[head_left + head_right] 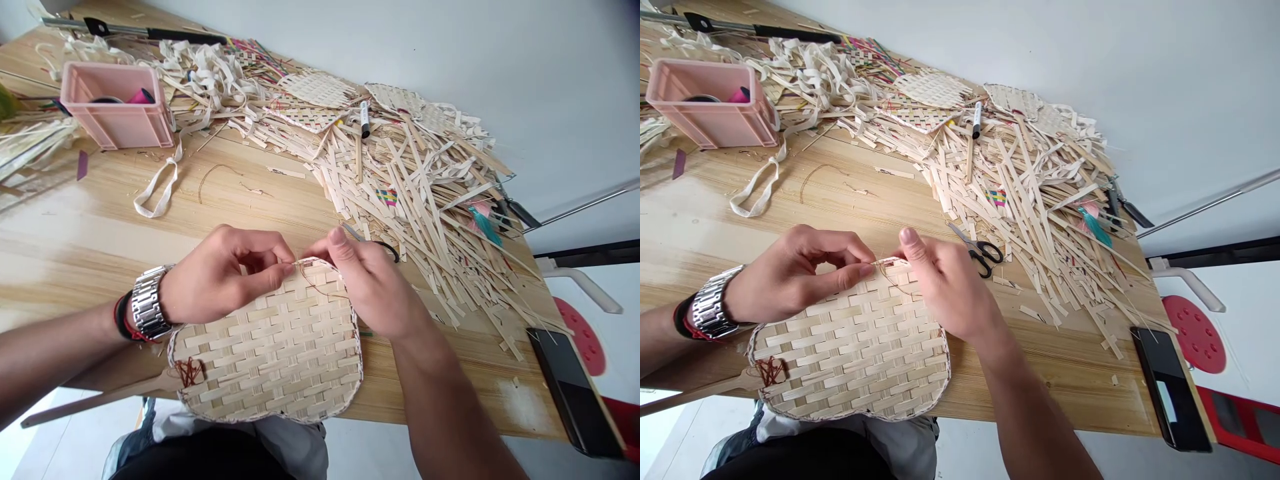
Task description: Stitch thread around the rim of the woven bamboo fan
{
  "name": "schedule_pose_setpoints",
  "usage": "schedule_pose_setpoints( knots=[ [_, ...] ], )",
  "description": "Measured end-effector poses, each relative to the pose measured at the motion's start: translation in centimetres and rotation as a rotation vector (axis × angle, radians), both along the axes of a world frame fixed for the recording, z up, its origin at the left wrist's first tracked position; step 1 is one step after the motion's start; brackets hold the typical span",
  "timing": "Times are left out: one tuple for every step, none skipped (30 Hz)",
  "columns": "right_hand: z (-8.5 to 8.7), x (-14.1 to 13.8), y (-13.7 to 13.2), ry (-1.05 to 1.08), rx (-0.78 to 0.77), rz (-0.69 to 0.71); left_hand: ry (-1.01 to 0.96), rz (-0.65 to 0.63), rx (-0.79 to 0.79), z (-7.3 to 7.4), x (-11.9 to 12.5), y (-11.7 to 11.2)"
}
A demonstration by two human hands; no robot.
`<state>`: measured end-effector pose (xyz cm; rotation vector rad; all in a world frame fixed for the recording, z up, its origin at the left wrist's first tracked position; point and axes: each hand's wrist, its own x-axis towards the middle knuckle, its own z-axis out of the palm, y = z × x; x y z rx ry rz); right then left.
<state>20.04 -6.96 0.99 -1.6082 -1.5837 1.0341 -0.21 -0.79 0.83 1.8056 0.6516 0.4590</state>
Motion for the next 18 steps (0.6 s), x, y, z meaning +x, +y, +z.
schedule_pose_setpoints(
  knots=[
    [-0.1,0.1,0.0,0.052,-0.098,0.016,0.003,-0.004,0.006,0.0,0.0,0.0],
    [-0.2,0.2,0.1,0.121,-0.188,0.035,0.005,-0.008,0.012,0.0,-0.1,0.0],
    [-0.4,0.2,0.1,0.202,-0.263,0.055,0.007,-0.013,0.017,0.0,-0.1,-0.1],
    [-0.6,0.2,0.1,0.291,-0.318,0.071,0.008,-0.018,0.020,-0.1,-0.1,-0.1],
    [-0.8,0.2,0.1,0.381,-0.351,0.081,0.010,-0.022,0.022,-0.1,0.0,-0.1],
    [-1.0,0.0,0.2,0.464,-0.368,0.086,0.012,-0.026,0.025,-0.1,0.0,-0.2],
    [-1.1,-0.1,0.2,0.527,-0.377,0.087,0.013,-0.029,0.030,-0.2,0.0,-0.2],
    [-1.3,-0.2,0.3,0.572,-0.377,0.084,0.015,-0.032,0.036,-0.2,0.1,-0.2],
    [-1.4,-0.4,0.3,0.602,-0.369,0.075,0.015,-0.035,0.042,-0.3,0.1,-0.3],
    [-1.5,-0.5,0.4,0.624,-0.356,0.060,0.015,-0.037,0.047,-0.3,0.1,-0.3],
    [-1.6,-0.7,0.4,0.644,-0.346,0.045,0.016,-0.039,0.050,-0.3,0.1,-0.3],
    [-1.6,-0.8,0.4,0.662,-0.337,0.032,0.015,-0.042,0.051,-0.4,0.1,-0.3],
    [-1.6,-0.9,0.5,0.679,-0.328,0.021,0.016,-0.043,0.051,-0.4,0.1,-0.3],
    [-1.6,-1.0,0.5,0.692,-0.319,0.011,0.016,-0.042,0.051,-0.4,0.1,-0.3],
    [-1.6,-1.0,0.5,0.699,-0.308,0.000,0.016,-0.039,0.052,-0.3,0.1,-0.3],
    [-1.6,-1.1,0.5,0.698,-0.293,-0.012,0.016,-0.036,0.053,-0.3,0.1,-0.3],
    [-1.6,-1.1,0.5,0.690,-0.276,-0.024,0.017,-0.032,0.053,-0.3,0.1,-0.2],
    [-1.6,-1.1,0.4,0.680,-0.259,-0.033,0.019,-0.029,0.052,-0.3,0.1,-0.2]
  ],
)
